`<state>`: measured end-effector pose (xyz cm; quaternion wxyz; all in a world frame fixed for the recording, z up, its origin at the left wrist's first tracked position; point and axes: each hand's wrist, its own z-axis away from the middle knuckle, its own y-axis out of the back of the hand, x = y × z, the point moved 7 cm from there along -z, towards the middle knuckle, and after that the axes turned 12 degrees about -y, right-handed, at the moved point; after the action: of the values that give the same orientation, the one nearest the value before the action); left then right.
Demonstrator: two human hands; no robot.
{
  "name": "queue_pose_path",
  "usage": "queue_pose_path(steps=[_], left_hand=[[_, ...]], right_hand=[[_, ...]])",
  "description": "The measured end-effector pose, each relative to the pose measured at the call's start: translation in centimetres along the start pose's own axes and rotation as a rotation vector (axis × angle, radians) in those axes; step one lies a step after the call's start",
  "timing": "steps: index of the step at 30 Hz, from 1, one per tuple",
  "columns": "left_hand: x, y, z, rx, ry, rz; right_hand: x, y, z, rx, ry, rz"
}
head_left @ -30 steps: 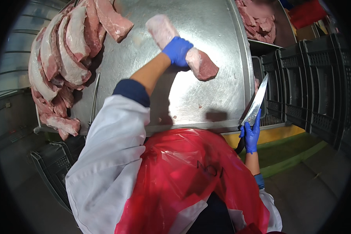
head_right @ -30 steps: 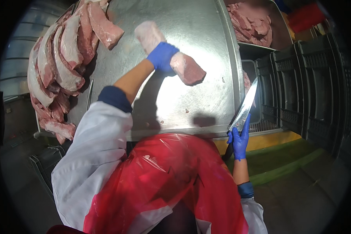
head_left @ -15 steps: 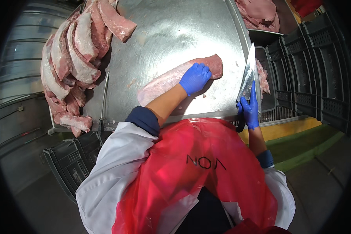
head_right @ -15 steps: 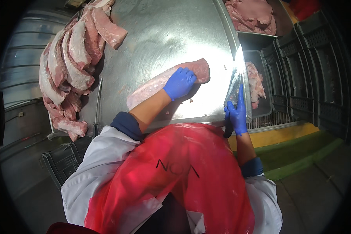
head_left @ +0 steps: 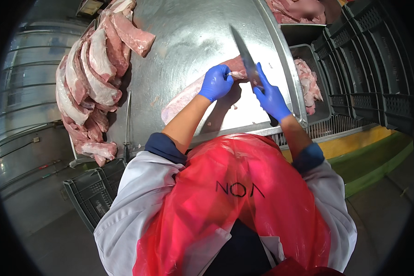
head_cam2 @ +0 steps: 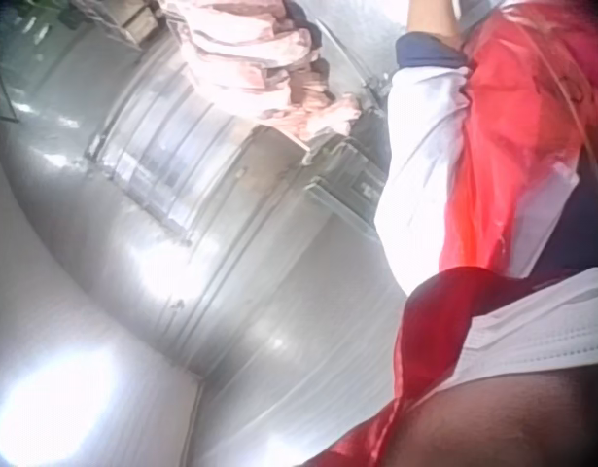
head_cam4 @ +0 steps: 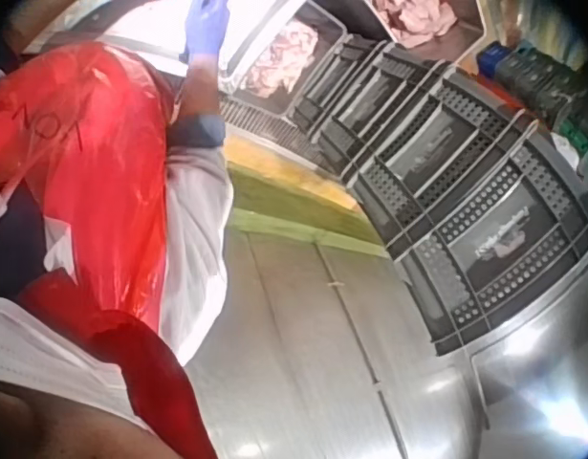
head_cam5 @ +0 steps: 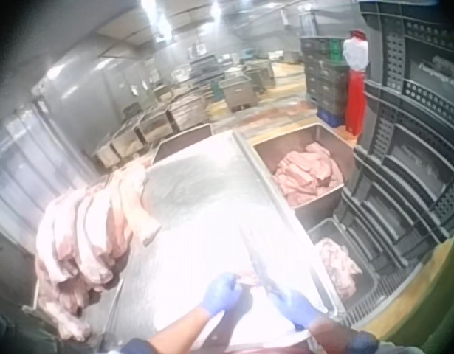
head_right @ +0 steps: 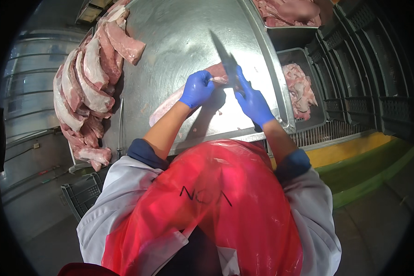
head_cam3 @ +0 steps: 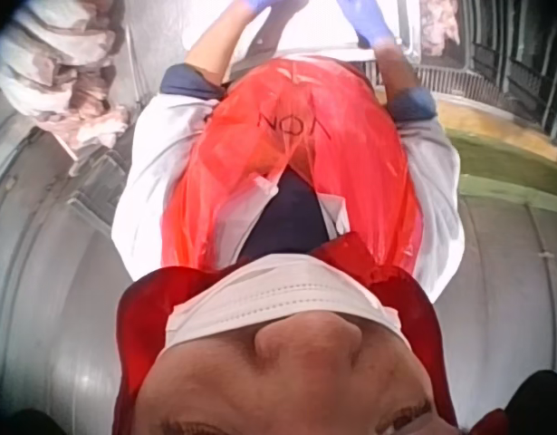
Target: The person uses a knife to trim fat and cut large pieces of raw meat on a stainless steel table. They separate the trimmed meat and fat, placing the fat into a nearby bin while continuing to process the remaining cuts.
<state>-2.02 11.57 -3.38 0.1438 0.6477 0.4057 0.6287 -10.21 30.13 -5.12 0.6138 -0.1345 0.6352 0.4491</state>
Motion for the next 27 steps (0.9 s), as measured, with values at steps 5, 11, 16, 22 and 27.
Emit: queue_pose_path(steps=[5,11,16,22,27], left_hand=[[-0.1,1.2,-0.6,-0.010,0.032,-0.076],[-1.2,2.0,-1.0,0.024,0.011,-0.004],[-0.6,3.0,-2.6,-0.029,0.043,-0.055],[-1.8,4.0,-1.0,0.147,0.083,0.066],[-1.0,4.2,-2.3,0.077,0.092,0.058]], right_hand=[[0.6,-0.8,-0.3,-0.343,-0.223,0.030],[1.7,-0.8,2.8,-0.477,-0.299,-0.184],[-0.2,-3.9,-4.3,-0.453,-0.323,-0.149],[1.0,-2.7,1.0,-0.618,-0.309,-0.174],[-1.4,-6.5,-7.3,-0.597,-0.297,-0.232]])
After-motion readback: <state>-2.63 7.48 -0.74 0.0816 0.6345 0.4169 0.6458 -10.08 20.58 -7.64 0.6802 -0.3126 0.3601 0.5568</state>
